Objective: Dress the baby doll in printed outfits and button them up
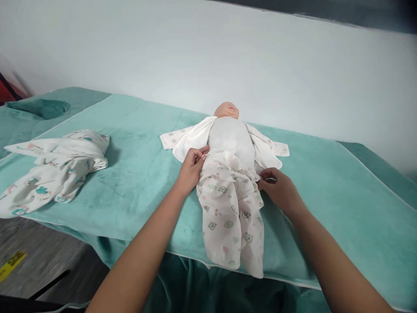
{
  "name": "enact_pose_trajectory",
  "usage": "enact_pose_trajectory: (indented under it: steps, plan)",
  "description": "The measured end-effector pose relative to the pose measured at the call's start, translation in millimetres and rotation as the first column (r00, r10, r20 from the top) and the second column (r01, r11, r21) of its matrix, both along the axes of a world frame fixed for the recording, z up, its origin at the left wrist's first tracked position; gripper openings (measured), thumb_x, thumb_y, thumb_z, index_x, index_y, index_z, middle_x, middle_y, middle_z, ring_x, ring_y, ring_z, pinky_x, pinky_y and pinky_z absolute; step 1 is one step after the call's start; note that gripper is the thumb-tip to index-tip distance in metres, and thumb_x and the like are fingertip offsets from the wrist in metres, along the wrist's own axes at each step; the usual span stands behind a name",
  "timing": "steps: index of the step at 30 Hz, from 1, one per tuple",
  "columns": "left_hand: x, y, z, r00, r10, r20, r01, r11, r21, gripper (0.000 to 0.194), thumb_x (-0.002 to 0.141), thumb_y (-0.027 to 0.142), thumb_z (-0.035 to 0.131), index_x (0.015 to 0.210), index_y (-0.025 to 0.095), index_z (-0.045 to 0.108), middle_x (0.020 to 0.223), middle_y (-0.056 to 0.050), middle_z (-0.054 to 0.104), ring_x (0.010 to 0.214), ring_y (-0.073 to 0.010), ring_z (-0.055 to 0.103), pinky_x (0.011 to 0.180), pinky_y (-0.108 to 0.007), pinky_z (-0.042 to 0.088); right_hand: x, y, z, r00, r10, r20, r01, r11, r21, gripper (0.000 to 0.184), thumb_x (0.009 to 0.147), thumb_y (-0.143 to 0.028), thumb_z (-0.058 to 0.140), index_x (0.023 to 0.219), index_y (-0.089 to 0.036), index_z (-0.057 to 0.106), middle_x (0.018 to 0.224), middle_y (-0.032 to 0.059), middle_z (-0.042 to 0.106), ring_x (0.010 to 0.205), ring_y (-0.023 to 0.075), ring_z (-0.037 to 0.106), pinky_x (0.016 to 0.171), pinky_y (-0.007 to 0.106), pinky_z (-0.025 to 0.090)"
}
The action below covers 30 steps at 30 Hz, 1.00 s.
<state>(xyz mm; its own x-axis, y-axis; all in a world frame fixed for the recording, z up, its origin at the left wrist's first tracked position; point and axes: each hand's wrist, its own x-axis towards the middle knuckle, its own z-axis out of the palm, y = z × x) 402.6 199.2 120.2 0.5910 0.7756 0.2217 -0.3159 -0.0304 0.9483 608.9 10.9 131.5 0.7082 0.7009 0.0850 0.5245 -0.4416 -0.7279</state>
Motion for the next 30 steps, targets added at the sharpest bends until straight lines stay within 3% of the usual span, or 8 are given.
enact_pose_trajectory:
  steps: [4,8,10,13,19,22,26,30]
  plan:
    - [-1,0,-0.5,1.000,0.012,0.028,-0.010,0.999,-0.044,0.024,0.088,0.036,0.065,0.085,0.022,0.045,0.140,-0.010,0.060,0.128,-0.0234,0.056,0.104,-0.042,0.043,-2,6,-12.1,0.970,-0.164,0.181,0.131,0.975,0.180,0.017,0.074,-0.030,0.058,0.089,-0.021,0.058,0.087,0.0025,0.061,0.064,0.0152,0.054,0.064,0.032,0.043]
    - [-2,0,2.1,0.999,-0.022,0.050,0.026,0.997,-0.071,0.026,0.085,0.036,0.067,0.084,0.022,0.046,0.143,-0.009,0.058,0.127,-0.0238,0.057,0.103,-0.042,0.045,-6,14,-7.0,0.960,-0.113,0.255,0.031,0.951,0.307,0.015,0.080,-0.031,0.057,0.091,-0.021,0.059,0.086,0.0025,0.059,0.071,0.0166,0.055,0.070,0.033,0.045]
    - [-2,0,3.6,0.998,-0.048,0.047,0.051,0.995,-0.080,0.026,0.083,0.036,0.068,0.083,0.022,0.046,0.145,-0.008,0.056,0.127,-0.0241,0.057,0.102,-0.042,0.045,-7,20,0.2,0.981,-0.027,0.190,-0.035,0.948,0.316,0.015,0.083,-0.033,0.057,0.091,-0.021,0.060,0.082,0.0015,0.060,0.072,0.0164,0.054,0.070,0.032,0.044]
    - [-3,1,5.1,0.997,-0.060,0.047,0.064,0.993,-0.102,0.025,0.081,0.033,0.070,0.081,0.022,0.048,0.146,-0.007,0.056,0.127,-0.0246,0.057,0.102,-0.043,0.045,-3,29,7.0,0.998,0.050,-0.034,-0.035,0.935,0.354,0.016,0.081,-0.035,0.060,0.091,-0.022,0.061,0.075,-0.0016,0.058,0.067,0.0148,0.050,0.065,0.029,0.042]
    - [-4,2,5.1,0.993,-0.081,0.091,0.094,0.985,-0.148,0.023,0.077,0.028,0.074,0.077,0.020,0.052,0.146,-0.006,0.055,0.128,-0.0267,0.056,0.105,-0.044,0.044,9,32,-4.7,0.897,0.218,-0.385,-0.041,0.907,0.419,0.026,0.082,-0.049,0.063,0.086,-0.023,0.063,0.072,-0.0005,0.059,0.063,0.0158,0.052,0.057,0.029,0.043]
    - [-5,2,5.2,0.995,-0.080,0.057,0.087,0.986,-0.141,0.018,0.078,0.029,0.074,0.080,0.019,0.059,0.146,-0.006,0.056,0.129,-0.0279,0.055,0.108,-0.044,0.042,12,29,-10.9,0.842,0.279,-0.461,-0.056,0.896,0.440,0.027,0.082,-0.050,0.067,0.087,-0.024,0.065,0.076,-0.0002,0.061,0.063,0.0154,0.053,0.057,0.028,0.043]
    - [-5,1,5.2,0.999,-0.034,-0.030,0.029,0.989,-0.146,0.017,0.082,0.036,0.071,0.085,0.019,0.067,0.145,-0.006,0.056,0.130,-0.0290,0.053,0.111,-0.044,0.040,12,24,-12.4,0.753,0.366,-0.547,-0.089,0.880,0.466,0.022,0.078,-0.040,0.076,0.094,-0.027,0.067,0.085,-0.0013,0.063,0.071,0.0145,0.054,0.062,0.026,0.044]
    - [-5,3,4.0,0.995,-0.085,-0.047,0.081,0.993,-0.084,0.016,0.075,0.029,0.076,0.084,0.019,0.067,0.151,-0.006,0.049,0.137,-0.0297,0.047,0.113,-0.042,0.038,13,22,-10.6,0.746,0.477,-0.465,-0.227,0.838,0.496,0.026,0.074,-0.031,0.080,0.096,-0.027,0.068,0.098,0.0003,0.062,0.086,0.0166,0.056,0.074,0.027,0.046]
